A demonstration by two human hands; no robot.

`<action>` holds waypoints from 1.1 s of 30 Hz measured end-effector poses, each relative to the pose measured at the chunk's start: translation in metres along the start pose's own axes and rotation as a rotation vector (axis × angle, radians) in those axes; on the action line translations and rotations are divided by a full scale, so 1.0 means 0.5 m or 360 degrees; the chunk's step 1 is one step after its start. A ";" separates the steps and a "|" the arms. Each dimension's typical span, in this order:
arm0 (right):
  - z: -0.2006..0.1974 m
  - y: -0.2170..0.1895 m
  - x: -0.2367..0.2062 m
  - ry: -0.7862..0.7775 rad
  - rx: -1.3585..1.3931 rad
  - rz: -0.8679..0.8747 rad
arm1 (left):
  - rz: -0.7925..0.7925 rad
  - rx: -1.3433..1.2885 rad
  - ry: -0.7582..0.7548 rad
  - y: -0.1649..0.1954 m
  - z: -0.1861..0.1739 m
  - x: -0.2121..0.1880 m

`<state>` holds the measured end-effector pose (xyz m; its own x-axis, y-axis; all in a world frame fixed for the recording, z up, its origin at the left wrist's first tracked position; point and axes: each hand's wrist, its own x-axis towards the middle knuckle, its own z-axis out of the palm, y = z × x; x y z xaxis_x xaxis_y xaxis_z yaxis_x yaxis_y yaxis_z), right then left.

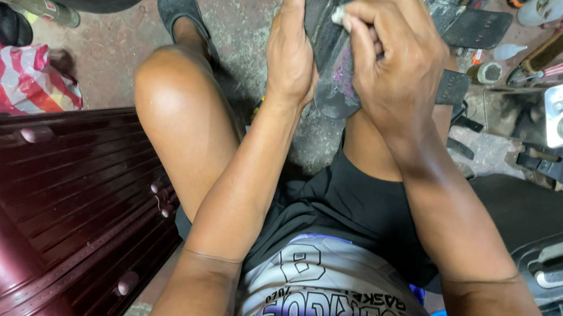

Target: The person sits on the floor of a cluttered shoe repair workshop and repairs sandals. They apply glue from a green bottle onto the sole of a white sandal, press the parts together, then work glue along the sole and straps of a black sandal, pressing and smoothing the surfaces by hand.

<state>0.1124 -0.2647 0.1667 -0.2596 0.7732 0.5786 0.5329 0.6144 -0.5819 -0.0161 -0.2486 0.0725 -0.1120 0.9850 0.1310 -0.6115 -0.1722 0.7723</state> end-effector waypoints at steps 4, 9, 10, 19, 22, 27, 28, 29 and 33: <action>0.007 0.004 -0.001 -0.0020 -0.0075 -0.0124 | -0.0040 -0.0056 0.0033 -0.002 -0.003 -0.003; 0.002 0.006 0.003 -0.0261 -0.0060 -0.0311 | -0.0080 -0.0094 0.0030 -0.004 -0.009 -0.002; 0.002 0.008 0.008 -0.0265 -0.0076 -0.0334 | -0.0099 -0.0130 0.0037 -0.005 -0.009 -0.002; -0.011 0.004 0.001 -0.0405 -0.0232 -0.0409 | -0.0202 -0.0413 -0.0013 -0.018 -0.017 -0.006; -0.024 -0.002 0.001 -0.0318 -0.0191 -0.0388 | -0.0211 -0.0538 0.0023 -0.027 -0.019 -0.005; -0.043 -0.038 -0.003 -0.0534 -0.0193 -0.0388 | -0.0248 -0.0686 -0.0009 -0.038 -0.020 -0.002; -0.052 -0.041 -0.004 -0.0554 -0.0090 -0.0373 | -0.0258 -0.0740 -0.0015 -0.038 -0.019 -0.002; -0.060 -0.040 -0.005 -0.0581 0.0021 -0.0356 | -0.0235 -0.0697 0.0030 -0.038 -0.018 -0.003; -0.079 -0.014 -0.009 -0.0157 0.0106 -0.0140 | -0.0204 -0.0656 -0.0031 -0.030 -0.008 -0.010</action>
<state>0.1416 -0.2786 0.1905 -0.3829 0.7254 0.5720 0.4506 0.6872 -0.5698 -0.0095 -0.2511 0.0579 -0.0022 0.9979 0.0648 -0.8816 -0.0325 0.4708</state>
